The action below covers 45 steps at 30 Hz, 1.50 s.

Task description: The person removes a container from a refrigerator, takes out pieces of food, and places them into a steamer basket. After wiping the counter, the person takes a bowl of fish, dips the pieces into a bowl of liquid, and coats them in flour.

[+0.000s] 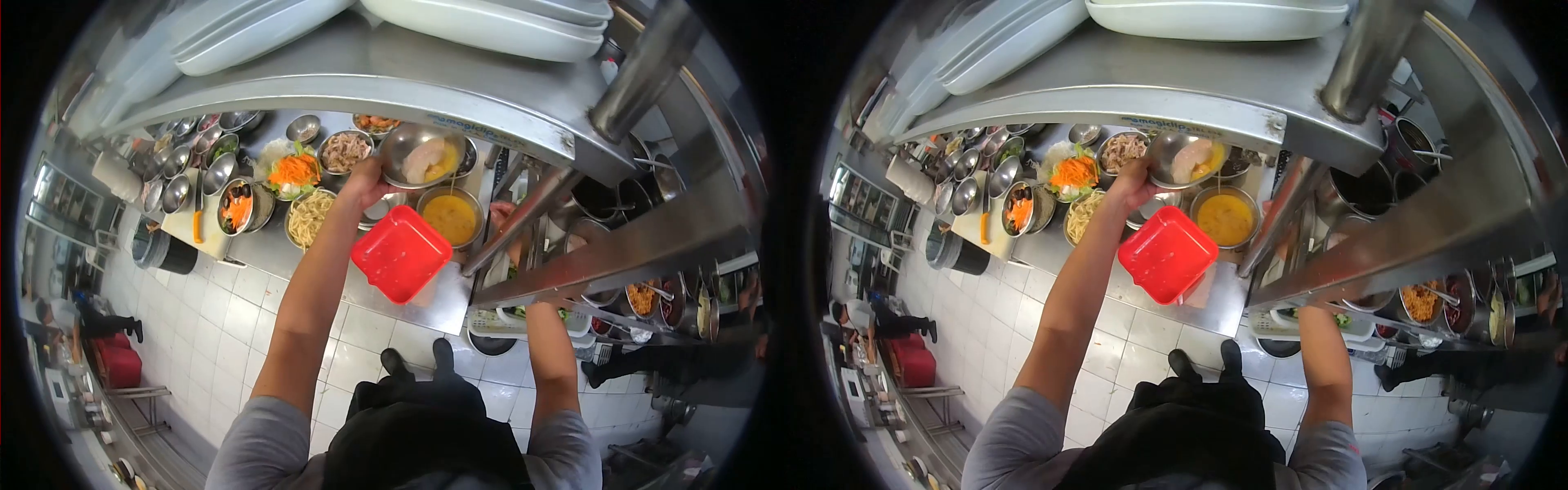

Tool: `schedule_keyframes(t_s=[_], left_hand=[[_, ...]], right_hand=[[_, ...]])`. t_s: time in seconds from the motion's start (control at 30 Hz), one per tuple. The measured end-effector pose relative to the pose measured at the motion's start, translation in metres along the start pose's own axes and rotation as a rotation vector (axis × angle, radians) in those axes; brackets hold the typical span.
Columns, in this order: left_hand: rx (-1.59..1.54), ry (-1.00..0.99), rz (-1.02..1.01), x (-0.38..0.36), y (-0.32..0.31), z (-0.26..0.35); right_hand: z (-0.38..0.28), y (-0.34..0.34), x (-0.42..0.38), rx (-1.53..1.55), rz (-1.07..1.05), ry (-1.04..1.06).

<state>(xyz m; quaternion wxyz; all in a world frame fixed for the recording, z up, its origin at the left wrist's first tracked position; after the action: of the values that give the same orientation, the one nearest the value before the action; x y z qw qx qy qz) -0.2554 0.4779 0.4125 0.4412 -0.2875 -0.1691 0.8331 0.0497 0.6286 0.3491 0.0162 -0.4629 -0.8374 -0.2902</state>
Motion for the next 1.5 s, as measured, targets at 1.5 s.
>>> schedule_keyframes(t_s=[1.5], left_hand=[[0.174,-0.203,0.435,-0.386,0.002,-0.1]], right_hand=[[0.353,0.498,-0.243,-1.118,-0.489,-0.507]])
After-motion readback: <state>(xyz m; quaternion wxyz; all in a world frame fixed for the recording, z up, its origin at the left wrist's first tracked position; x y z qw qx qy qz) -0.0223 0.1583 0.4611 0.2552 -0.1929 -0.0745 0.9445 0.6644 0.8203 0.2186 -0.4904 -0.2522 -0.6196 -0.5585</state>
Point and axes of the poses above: each hand's wrist, its own x-axis towards the middle knuckle, its own y-axis out of the back of the hand, z = x × y, the point moved 7 cm from there along x, towards the middle knuckle, and after that the axes turned 3 degrees about -x, right-handed, at the moved point
